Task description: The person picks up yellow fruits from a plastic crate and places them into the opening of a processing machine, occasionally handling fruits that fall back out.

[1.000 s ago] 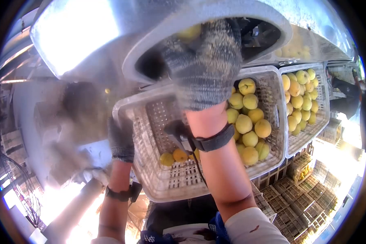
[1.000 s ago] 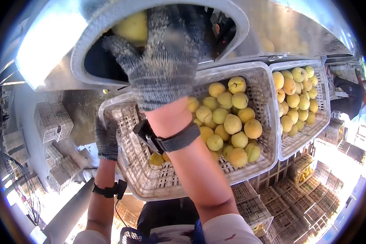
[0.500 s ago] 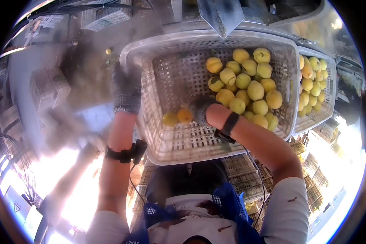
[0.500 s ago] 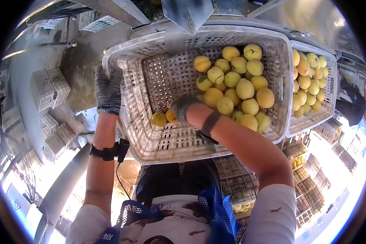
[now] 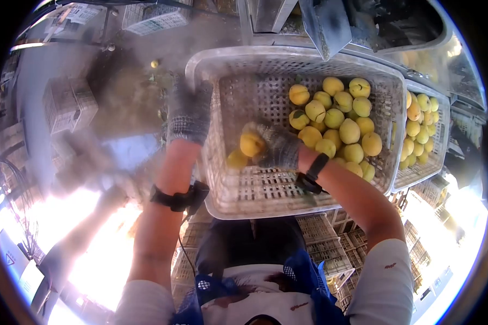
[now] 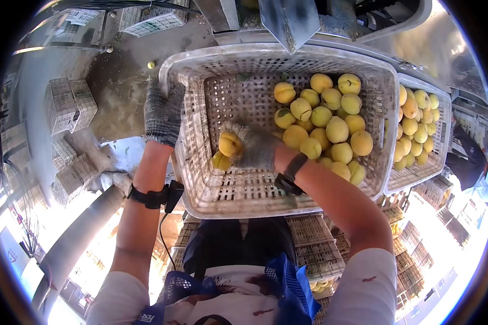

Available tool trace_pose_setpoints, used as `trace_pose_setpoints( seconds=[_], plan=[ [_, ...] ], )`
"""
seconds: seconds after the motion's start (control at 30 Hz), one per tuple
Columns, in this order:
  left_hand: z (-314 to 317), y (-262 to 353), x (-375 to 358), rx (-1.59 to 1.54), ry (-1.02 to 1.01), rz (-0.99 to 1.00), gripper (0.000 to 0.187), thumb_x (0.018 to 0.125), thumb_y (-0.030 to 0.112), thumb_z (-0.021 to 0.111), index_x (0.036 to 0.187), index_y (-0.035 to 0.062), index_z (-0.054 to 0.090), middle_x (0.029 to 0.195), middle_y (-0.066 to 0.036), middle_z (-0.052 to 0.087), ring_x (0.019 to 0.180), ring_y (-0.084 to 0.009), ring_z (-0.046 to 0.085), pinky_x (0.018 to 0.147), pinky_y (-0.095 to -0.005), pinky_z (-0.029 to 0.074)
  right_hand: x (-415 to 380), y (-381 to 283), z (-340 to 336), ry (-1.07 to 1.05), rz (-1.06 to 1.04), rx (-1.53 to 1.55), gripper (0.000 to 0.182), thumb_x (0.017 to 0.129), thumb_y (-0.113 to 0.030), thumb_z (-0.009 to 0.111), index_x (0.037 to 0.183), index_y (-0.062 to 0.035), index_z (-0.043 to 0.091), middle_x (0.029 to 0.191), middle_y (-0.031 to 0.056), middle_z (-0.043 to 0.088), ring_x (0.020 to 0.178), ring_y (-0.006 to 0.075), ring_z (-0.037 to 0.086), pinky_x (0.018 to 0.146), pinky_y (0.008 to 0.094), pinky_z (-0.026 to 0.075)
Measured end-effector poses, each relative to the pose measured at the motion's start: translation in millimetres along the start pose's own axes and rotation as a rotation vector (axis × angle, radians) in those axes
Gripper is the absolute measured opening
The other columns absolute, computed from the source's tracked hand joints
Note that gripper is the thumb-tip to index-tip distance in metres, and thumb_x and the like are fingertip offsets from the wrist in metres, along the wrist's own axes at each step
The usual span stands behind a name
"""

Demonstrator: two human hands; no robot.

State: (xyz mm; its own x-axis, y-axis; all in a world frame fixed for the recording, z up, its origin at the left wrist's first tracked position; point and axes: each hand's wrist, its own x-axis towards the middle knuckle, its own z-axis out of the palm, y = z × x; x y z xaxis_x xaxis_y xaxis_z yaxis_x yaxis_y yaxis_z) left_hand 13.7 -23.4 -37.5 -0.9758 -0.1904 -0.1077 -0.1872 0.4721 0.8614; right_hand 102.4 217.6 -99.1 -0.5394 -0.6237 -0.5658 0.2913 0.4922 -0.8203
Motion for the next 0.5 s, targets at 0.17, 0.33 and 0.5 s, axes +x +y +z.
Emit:
trace_pose_setpoints(
  seconds=[0.17, 0.33, 0.5],
  plan=[
    [1, 20, -4, -0.295, -0.010, -0.125, 0.044, 0.095, 0.008, 0.072, 0.135, -0.0009, 0.054, 0.115, -0.005, 0.064, 0.100, -0.0115, 0.058, 0.091, -0.0269, 0.050, -75, -94, -43, 0.754, -0.705, 0.145, 0.068, 0.089, -0.020, 0.075, 0.143, -0.0028, 0.038, 0.132, 0.0165, 0.051, 0.118, 0.0266, 0.057, 0.101, 0.0381, 0.049],
    [5, 5, -2, -0.314, 0.020, -0.068, 0.053, 0.095, 0.007, 0.072, 0.142, -0.0033, 0.048, 0.122, -0.007, 0.062, 0.106, -0.0122, 0.057, 0.095, -0.0271, 0.050, -90, -149, -80, 1.366, -0.854, -0.167, 0.071, 0.076, -0.014, 0.083, 0.135, -0.0051, 0.047, 0.130, 0.0180, 0.055, 0.115, 0.0295, 0.060, 0.100, 0.0405, 0.050],
    [3, 13, -3, -0.265, 0.024, -0.045, 0.046, 0.096, 0.012, 0.066, 0.137, -0.0022, 0.052, 0.125, -0.011, 0.062, 0.110, -0.0170, 0.057, 0.099, -0.0321, 0.047, -50, -157, -105, 1.652, -0.634, -0.301, 0.067, 0.065, -0.026, 0.094, 0.121, -0.0052, 0.064, 0.111, 0.0095, 0.069, 0.104, 0.0273, 0.066, 0.095, 0.0385, 0.052]
  ],
)
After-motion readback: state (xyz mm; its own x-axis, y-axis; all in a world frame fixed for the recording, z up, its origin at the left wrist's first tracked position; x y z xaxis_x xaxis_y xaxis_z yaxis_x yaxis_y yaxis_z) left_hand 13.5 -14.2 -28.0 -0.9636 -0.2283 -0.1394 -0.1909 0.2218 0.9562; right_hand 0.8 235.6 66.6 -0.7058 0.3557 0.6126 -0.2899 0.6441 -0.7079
